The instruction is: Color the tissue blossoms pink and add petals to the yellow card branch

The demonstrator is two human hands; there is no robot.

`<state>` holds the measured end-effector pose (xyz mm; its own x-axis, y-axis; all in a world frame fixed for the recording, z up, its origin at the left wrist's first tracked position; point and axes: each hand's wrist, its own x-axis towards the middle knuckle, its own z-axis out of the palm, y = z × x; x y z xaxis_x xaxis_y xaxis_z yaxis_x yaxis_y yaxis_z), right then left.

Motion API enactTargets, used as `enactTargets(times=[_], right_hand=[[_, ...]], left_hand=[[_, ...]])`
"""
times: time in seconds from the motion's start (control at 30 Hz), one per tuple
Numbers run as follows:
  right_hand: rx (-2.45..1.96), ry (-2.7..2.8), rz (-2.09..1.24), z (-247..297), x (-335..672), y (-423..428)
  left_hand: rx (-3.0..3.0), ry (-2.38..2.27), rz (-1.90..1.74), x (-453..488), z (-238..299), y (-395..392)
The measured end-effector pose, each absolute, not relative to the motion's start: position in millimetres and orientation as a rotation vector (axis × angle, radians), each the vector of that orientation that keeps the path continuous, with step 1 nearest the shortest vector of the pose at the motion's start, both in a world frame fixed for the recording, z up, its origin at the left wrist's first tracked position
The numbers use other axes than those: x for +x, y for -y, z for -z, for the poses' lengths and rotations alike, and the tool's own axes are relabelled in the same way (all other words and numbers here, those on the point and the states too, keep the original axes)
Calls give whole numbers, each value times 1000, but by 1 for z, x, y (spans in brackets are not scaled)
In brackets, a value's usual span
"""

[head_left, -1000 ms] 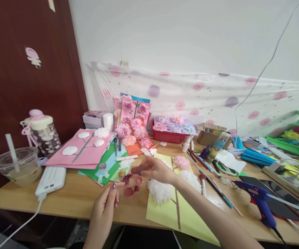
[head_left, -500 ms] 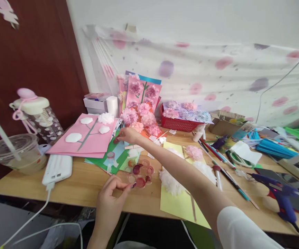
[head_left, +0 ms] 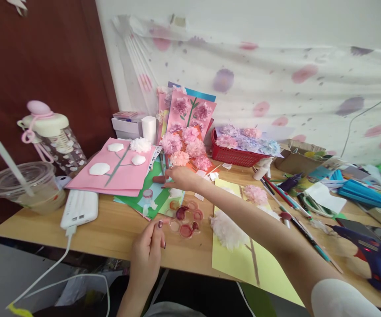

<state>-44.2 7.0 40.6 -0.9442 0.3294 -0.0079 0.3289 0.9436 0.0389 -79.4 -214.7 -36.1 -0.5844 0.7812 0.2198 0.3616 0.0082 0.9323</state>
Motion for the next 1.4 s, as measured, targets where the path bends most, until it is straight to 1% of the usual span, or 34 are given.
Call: enactTargets(times=[0.2, 0.5, 0.6, 0.7, 0.77, 0.83, 0.9, 1.0, 1.07, 1.1, 1.13, 1.23, 1.27, 1.33, 1.4], right_hand=[[476, -2982, -245, -51, -35, -3], [541, -2836, -369, -44, -17, -5], [569, -2867, -400, -60, -13, 2], [641, -2991, -408, -88, 1, 12], [720, -3182, -258, -105, 16, 18], [762, -3354, -5, -117, 32, 27], [767, -3399, 406, -121, 47, 38], [744, -3197, 1115, -117, 63, 60], [778, -3019, 1424, -111, 71, 74], [823, -2965, 1485, -107, 74, 80], [880, -2951, 1476, -103, 77, 85], [994, -3050, 1297, -94, 84, 92], [985, -3083, 1285, -91, 86, 93], [920, -3095, 1379, -88, 89, 94], [851, -3060, 1456, -87, 91, 95]], left_hand=[[999, -1842, -1782, -80, 38, 211], [1035, -1891, -1657, -82, 35, 207], [1038, -1875, -1655, -83, 36, 207], [1031, -1846, -1691, -83, 38, 207], [1083, -1887, -1746, -81, 37, 207], [1262, -2020, -1809, -79, 31, 206], [1546, -2171, -1827, -76, 20, 206], [1916, -2264, -1672, -69, 1, 206], [2020, -2238, -1535, -63, -7, 206], [2042, -2207, -1489, -60, -9, 207], [2048, -2173, -1464, -57, -10, 207], [1999, -2074, -1464, -46, -9, 211], [1951, -2010, -1476, -42, -10, 212], [1752, -1834, -1493, -34, -12, 215], [1400, -1618, -1451, -27, -17, 217]])
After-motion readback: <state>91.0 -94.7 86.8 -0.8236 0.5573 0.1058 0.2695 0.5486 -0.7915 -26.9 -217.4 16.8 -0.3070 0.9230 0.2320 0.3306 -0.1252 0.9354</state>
